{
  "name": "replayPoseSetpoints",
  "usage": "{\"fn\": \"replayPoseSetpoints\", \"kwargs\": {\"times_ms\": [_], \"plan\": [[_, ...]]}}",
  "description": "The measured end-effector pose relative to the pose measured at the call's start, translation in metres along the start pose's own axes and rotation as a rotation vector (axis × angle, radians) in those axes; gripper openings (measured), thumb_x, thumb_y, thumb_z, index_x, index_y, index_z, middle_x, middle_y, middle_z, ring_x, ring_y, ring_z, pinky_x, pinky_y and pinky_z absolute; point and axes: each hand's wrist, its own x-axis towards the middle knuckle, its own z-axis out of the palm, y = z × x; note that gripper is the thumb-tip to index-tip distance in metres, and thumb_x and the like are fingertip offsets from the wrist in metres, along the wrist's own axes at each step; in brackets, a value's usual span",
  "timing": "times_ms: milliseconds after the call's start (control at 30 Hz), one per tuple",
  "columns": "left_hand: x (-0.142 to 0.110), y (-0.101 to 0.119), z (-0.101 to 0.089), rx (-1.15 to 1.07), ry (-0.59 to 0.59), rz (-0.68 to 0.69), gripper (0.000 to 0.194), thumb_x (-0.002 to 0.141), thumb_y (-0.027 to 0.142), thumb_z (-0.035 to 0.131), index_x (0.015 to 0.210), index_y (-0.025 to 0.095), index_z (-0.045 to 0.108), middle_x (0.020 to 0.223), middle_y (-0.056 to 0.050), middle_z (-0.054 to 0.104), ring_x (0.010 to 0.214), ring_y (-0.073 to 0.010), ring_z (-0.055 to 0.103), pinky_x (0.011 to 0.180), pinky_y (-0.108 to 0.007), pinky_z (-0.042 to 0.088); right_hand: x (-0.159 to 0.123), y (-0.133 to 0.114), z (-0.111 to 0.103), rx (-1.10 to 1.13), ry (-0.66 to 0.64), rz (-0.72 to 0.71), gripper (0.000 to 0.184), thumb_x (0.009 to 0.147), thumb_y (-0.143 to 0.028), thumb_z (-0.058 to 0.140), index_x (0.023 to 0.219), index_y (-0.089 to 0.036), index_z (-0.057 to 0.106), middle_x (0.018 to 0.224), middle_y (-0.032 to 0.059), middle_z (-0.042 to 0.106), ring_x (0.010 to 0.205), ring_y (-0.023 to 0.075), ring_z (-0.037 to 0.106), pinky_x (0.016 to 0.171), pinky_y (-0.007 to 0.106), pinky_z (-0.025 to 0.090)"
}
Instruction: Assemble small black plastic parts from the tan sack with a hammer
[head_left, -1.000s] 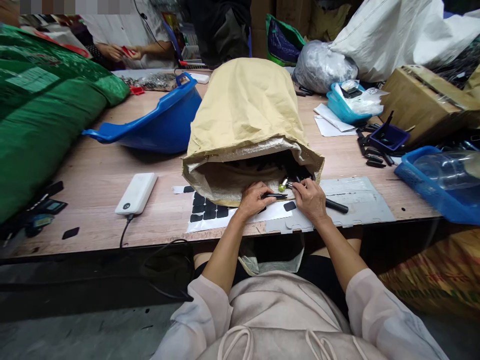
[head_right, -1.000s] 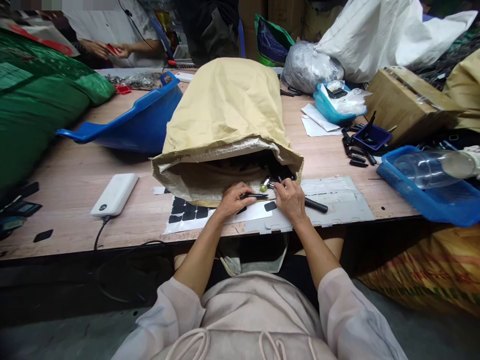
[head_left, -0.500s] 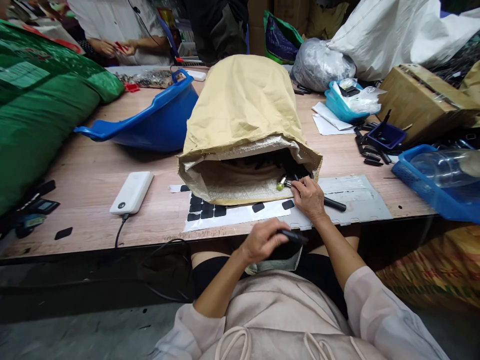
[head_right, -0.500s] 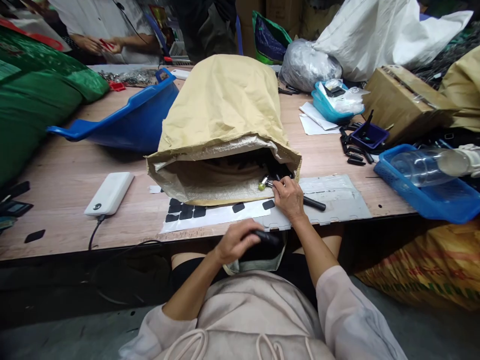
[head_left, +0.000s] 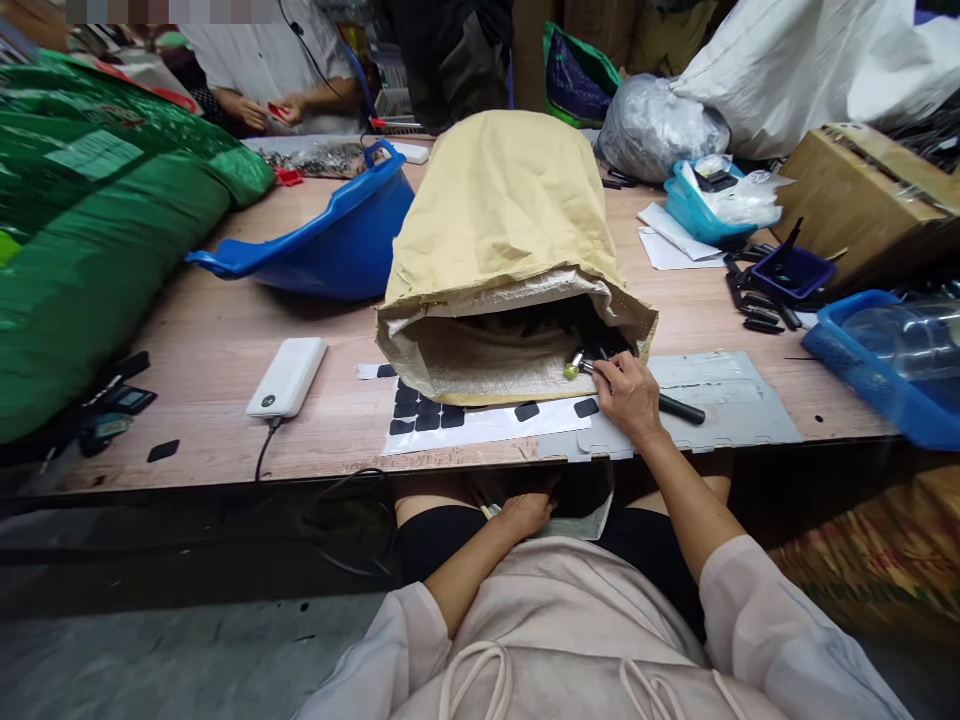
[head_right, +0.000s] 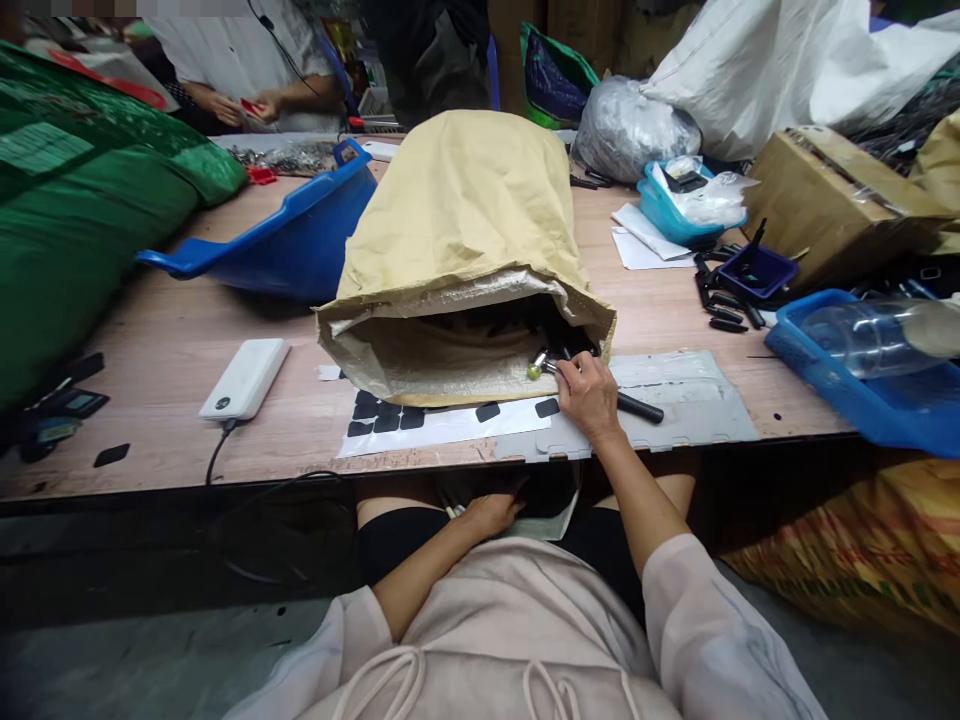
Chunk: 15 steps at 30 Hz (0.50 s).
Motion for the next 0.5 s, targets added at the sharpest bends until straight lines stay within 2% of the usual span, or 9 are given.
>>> {"fn": "replayPoseSetpoints", "kwargs": {"times_ms": [67, 133, 200, 267, 333, 367, 433, 467, 500], "plan": [[-0.012, 0.016, -0.009, 0.027, -0.051, 0.1, 0.054, 0.1, 0.033, 0.056, 0.153, 0.025, 0.053, 0.152, -0.013, 0.061, 0.14, -0.0321, 0.059, 0.112, -0.043, 0.049, 0.0, 0.0, 0.0, 0.004, -0.009, 0.005, 0.022, 0.098, -0.026, 0.055, 0.106, -0.022, 0.076, 0.093, 0.0072, 0.061, 0.085, 0.0214, 0.052, 0.078, 0.034, 0.04], [-0.027, 0.038, -0.024, 0.044, -0.126, 0.288, 0.04, 0.098, 0.036, 0.06, 0.135, 0.024, 0.069, 0.131, -0.012, 0.075, 0.123, -0.0325, 0.069, 0.102, -0.041, 0.054, 0.0, 0.0, 0.0, 0.008, -0.017, 0.008, 0.023, 0.099, -0.026, 0.055, 0.106, -0.022, 0.076, 0.093, 0.0074, 0.061, 0.085, 0.0214, 0.052, 0.078, 0.034, 0.039], [-0.04, 0.06, -0.046, -0.013, -0.178, 0.514, 0.031, 0.096, 0.041, 0.064, 0.118, 0.024, 0.077, 0.11, -0.008, 0.08, 0.104, -0.0284, 0.074, 0.089, -0.035, 0.055, 0.0, 0.0, 0.0, 0.009, -0.018, 0.011, 0.023, 0.099, -0.027, 0.055, 0.106, -0.021, 0.076, 0.094, 0.0074, 0.061, 0.085, 0.0212, 0.052, 0.078, 0.034, 0.039], [-0.043, 0.076, -0.073, -0.189, -0.127, 0.684, 0.027, 0.095, 0.044, 0.067, 0.105, 0.023, 0.079, 0.096, -0.004, 0.08, 0.089, -0.0219, 0.073, 0.08, -0.029, 0.053, -0.001, 0.0, 0.001, 0.008, -0.016, 0.012, 0.023, 0.099, -0.028, 0.055, 0.106, -0.021, 0.076, 0.094, 0.0073, 0.062, 0.086, 0.0211, 0.052, 0.078, 0.033, 0.039], [-0.033, 0.083, -0.106, -0.433, 0.116, 0.695, 0.025, 0.094, 0.043, 0.066, 0.097, 0.021, 0.078, 0.089, -0.003, 0.078, 0.08, -0.0181, 0.069, 0.074, -0.027, 0.051, -0.001, 0.0, 0.001, 0.008, -0.017, 0.015, 0.023, 0.099, -0.028, 0.056, 0.108, -0.021, 0.076, 0.095, 0.0071, 0.062, 0.086, 0.0212, 0.052, 0.078, 0.034, 0.039], [-0.024, 0.082, -0.126, -0.551, 0.321, 0.621, 0.025, 0.095, 0.041, 0.065, 0.096, 0.02, 0.077, 0.087, -0.003, 0.076, 0.077, -0.0176, 0.067, 0.071, -0.027, 0.051, -0.001, 0.001, 0.002, 0.009, -0.018, 0.015, 0.023, 0.099, -0.028, 0.056, 0.108, -0.021, 0.076, 0.095, 0.0071, 0.062, 0.086, 0.0212, 0.052, 0.078, 0.034, 0.04], [0.001, 0.069, -0.167, -0.697, 0.741, 0.358, 0.028, 0.096, 0.04, 0.062, 0.109, 0.019, 0.074, 0.092, -0.005, 0.074, 0.076, -0.0182, 0.066, 0.069, -0.029, 0.051, 0.0, 0.001, 0.002, 0.013, -0.024, 0.017, 0.024, 0.099, -0.028, 0.055, 0.109, -0.022, 0.076, 0.095, 0.0069, 0.061, 0.087, 0.0212, 0.052, 0.078, 0.034, 0.04], [0.013, 0.06, -0.188, -0.714, 0.913, 0.183, 0.031, 0.099, 0.039, 0.057, 0.115, 0.018, 0.072, 0.092, -0.006, 0.073, 0.079, -0.0194, 0.067, 0.07, -0.03, 0.052, 0.0, 0.001, 0.002, 0.014, -0.024, 0.017, 0.024, 0.099, -0.027, 0.054, 0.108, -0.022, 0.076, 0.095, 0.0068, 0.061, 0.086, 0.0211, 0.052, 0.078, 0.034, 0.04], [0.024, 0.048, -0.208, -0.662, 1.032, 0.017, 0.032, 0.1, 0.037, 0.054, 0.118, 0.016, 0.07, 0.09, -0.007, 0.072, 0.082, -0.0216, 0.068, 0.073, -0.033, 0.052, 0.0, 0.001, 0.002, 0.016, -0.027, 0.018, 0.024, 0.099, -0.027, 0.054, 0.108, -0.022, 0.076, 0.094, 0.0068, 0.061, 0.086, 0.0211, 0.052, 0.078, 0.034, 0.04]]}}
